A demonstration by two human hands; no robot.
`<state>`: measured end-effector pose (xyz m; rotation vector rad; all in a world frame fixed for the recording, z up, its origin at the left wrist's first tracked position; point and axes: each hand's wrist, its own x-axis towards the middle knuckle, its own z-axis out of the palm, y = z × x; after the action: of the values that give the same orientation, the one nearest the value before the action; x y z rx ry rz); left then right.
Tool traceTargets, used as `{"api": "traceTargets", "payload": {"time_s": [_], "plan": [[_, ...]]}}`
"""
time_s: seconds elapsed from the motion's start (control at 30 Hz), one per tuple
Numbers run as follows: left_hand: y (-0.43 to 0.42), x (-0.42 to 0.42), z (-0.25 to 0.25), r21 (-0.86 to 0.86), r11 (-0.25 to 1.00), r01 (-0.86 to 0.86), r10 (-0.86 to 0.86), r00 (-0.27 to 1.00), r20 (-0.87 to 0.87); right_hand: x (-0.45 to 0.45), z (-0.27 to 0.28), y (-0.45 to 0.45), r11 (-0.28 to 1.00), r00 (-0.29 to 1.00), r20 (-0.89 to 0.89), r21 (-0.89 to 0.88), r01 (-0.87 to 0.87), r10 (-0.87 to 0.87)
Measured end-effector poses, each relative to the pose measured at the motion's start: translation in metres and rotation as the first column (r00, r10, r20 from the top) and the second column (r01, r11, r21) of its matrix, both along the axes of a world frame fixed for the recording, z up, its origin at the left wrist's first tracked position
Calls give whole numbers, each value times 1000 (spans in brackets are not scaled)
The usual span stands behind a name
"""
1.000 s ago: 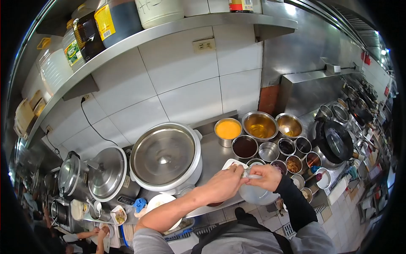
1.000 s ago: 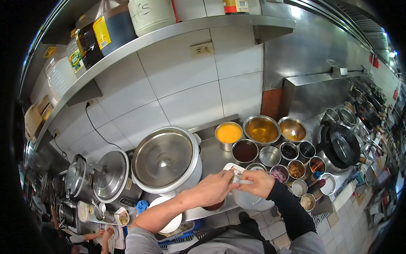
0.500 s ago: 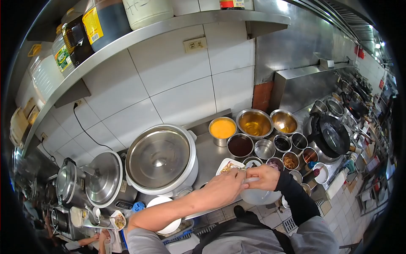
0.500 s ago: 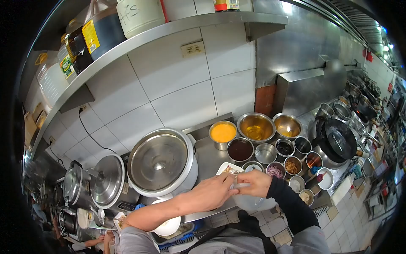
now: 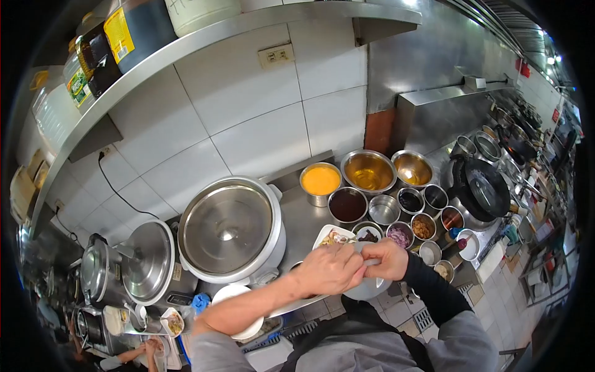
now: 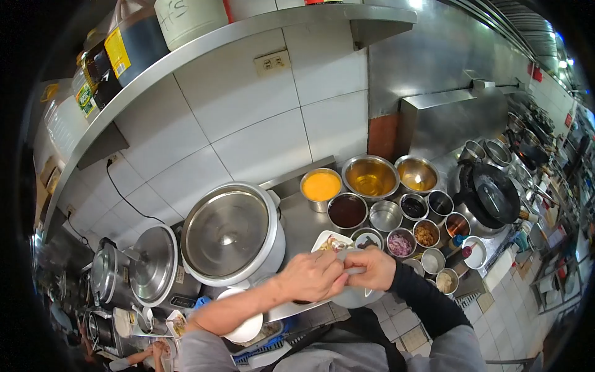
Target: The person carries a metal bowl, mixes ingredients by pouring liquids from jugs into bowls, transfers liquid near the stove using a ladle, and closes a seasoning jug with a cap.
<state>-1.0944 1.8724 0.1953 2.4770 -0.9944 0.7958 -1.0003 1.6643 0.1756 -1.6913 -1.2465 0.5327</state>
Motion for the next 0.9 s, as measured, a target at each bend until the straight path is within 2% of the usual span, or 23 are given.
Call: {"api": "traceTargets", "payload": {"time_s": [0.07,0.13,0.17,0.2,0.23,0.3,0.4,0.47,0.53,0.57,0.63,0.67,0.77,0.8,0.83,0.9], "plan": [[10,10,19,93,976,197,-206,974,91,10,20,2,987,986,-49,8,-161,161],[12,21,48,166,933,319,-347,919,187,15,39,9,983,985,-51,101,-156,162],[14,28,61,168,936,309,-335,927,166,17,47,10,977,984,-57,147,-157,166],[19,36,74,175,939,295,-322,935,147,19,63,10,985,992,62,133,-114,106],[23,40,86,185,942,281,-307,943,131,23,65,8,991,998,66,132,-26,18],[26,33,116,133,989,67,-92,977,192,26,85,8,991,996,-1,108,84,-84],[14,10,147,73,967,-245,227,954,196,20,124,17,963,971,-157,173,208,-182],[0,5,154,67,882,-466,454,879,145,18,137,31,943,975,-19,252,220,-222],[0,20,149,54,861,-506,487,851,198,14,157,37,925,939,156,279,257,-308],[3,28,147,46,848,-529,507,832,225,17,163,33,947,943,195,232,221,-268],[17,36,149,112,934,-339,284,896,342,30,173,23,978,943,276,143,150,-184],[23,38,151,159,959,-233,158,910,383,35,178,22,987,970,216,136,85,-114],[37,56,178,331,936,-124,18,952,304,65,176,30,989,999,-28,144,30,-26],[42,61,188,370,920,-127,46,975,219,79,176,33,977,995,100,213,-2,-20],[40,57,203,293,937,-188,136,972,190,77,186,41,941,996,80,338,19,-48],[38,48,224,77,960,-268,251,951,181,79,224,28,930,991,-18,343,134,-136]]}}
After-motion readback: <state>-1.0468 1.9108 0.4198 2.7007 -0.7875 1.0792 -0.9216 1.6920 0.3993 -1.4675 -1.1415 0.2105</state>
